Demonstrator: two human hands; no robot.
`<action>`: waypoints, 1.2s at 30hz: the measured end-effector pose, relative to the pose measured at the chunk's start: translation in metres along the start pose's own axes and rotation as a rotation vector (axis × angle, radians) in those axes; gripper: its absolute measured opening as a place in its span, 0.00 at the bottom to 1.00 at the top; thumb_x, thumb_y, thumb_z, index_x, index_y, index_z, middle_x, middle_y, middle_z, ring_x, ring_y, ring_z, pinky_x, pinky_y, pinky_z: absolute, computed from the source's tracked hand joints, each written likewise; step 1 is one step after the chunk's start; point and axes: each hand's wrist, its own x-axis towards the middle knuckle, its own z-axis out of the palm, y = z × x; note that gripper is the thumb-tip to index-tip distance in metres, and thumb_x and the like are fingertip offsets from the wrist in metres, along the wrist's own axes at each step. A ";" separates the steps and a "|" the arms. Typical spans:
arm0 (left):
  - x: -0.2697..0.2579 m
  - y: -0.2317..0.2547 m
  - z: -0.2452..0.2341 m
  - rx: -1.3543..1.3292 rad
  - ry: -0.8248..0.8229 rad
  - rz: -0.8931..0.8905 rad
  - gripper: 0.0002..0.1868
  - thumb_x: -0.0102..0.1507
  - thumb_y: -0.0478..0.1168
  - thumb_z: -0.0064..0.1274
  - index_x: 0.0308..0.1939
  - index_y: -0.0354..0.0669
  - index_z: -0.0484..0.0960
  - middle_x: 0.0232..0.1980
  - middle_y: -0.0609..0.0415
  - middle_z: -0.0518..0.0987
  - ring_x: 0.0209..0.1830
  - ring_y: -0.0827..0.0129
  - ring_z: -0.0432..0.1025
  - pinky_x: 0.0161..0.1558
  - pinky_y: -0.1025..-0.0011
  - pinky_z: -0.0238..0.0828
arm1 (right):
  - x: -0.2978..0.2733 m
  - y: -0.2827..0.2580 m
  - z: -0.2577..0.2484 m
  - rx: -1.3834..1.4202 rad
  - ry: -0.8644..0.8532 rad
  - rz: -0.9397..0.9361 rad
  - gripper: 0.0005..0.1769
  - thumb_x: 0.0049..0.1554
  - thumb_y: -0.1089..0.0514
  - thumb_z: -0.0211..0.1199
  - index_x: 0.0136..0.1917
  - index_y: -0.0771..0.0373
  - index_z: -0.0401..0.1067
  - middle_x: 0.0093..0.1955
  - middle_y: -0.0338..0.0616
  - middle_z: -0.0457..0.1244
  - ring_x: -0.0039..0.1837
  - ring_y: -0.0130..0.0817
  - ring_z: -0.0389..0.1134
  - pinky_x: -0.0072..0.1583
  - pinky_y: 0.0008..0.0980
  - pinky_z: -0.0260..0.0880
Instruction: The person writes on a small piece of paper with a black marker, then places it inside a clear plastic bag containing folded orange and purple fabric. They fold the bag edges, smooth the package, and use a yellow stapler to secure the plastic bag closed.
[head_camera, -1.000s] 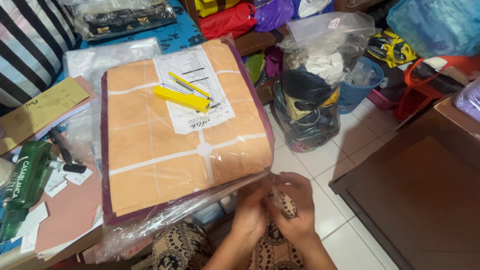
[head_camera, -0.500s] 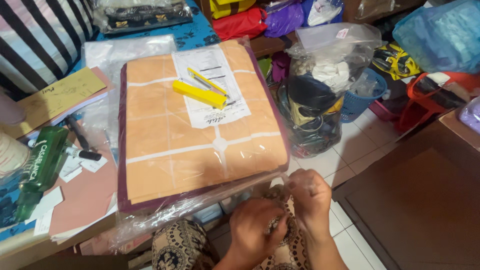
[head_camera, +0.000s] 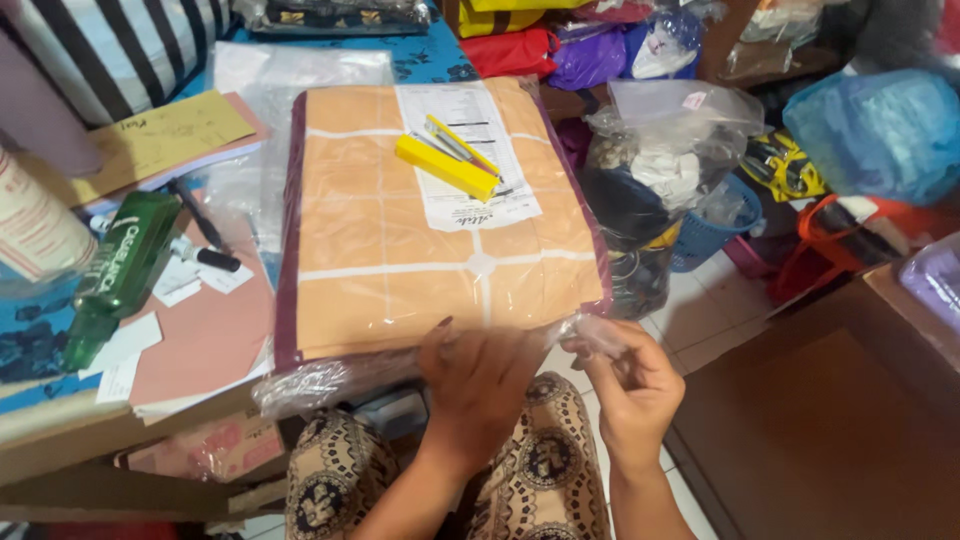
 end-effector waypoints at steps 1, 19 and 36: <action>-0.002 -0.001 -0.001 -0.013 -0.037 0.005 0.15 0.64 0.39 0.53 0.55 0.51 0.81 0.47 0.62 0.74 0.52 0.68 0.68 0.70 0.52 0.48 | 0.000 -0.004 0.005 -0.091 0.001 -0.039 0.13 0.58 0.72 0.62 0.57 0.72 0.74 0.55 0.48 0.68 0.52 0.34 0.73 0.51 0.29 0.73; 0.003 -0.017 0.002 0.000 -0.003 0.173 0.08 0.65 0.41 0.51 0.48 0.49 0.77 0.59 0.56 0.75 0.65 0.66 0.66 0.72 0.48 0.49 | 0.007 -0.021 0.017 -0.898 -0.165 -0.558 0.32 0.53 0.66 0.69 0.70 0.65 0.66 0.56 0.46 0.68 0.57 0.40 0.66 0.62 0.39 0.55; 0.025 -0.014 -0.015 -0.017 -0.109 0.085 0.09 0.63 0.40 0.49 0.47 0.50 0.78 0.46 0.60 0.73 0.51 0.66 0.67 0.66 0.52 0.51 | 0.015 -0.007 0.013 -0.843 -0.213 -0.515 0.21 0.54 0.64 0.69 0.61 0.61 0.72 0.50 0.38 0.70 0.54 0.34 0.64 0.64 0.38 0.53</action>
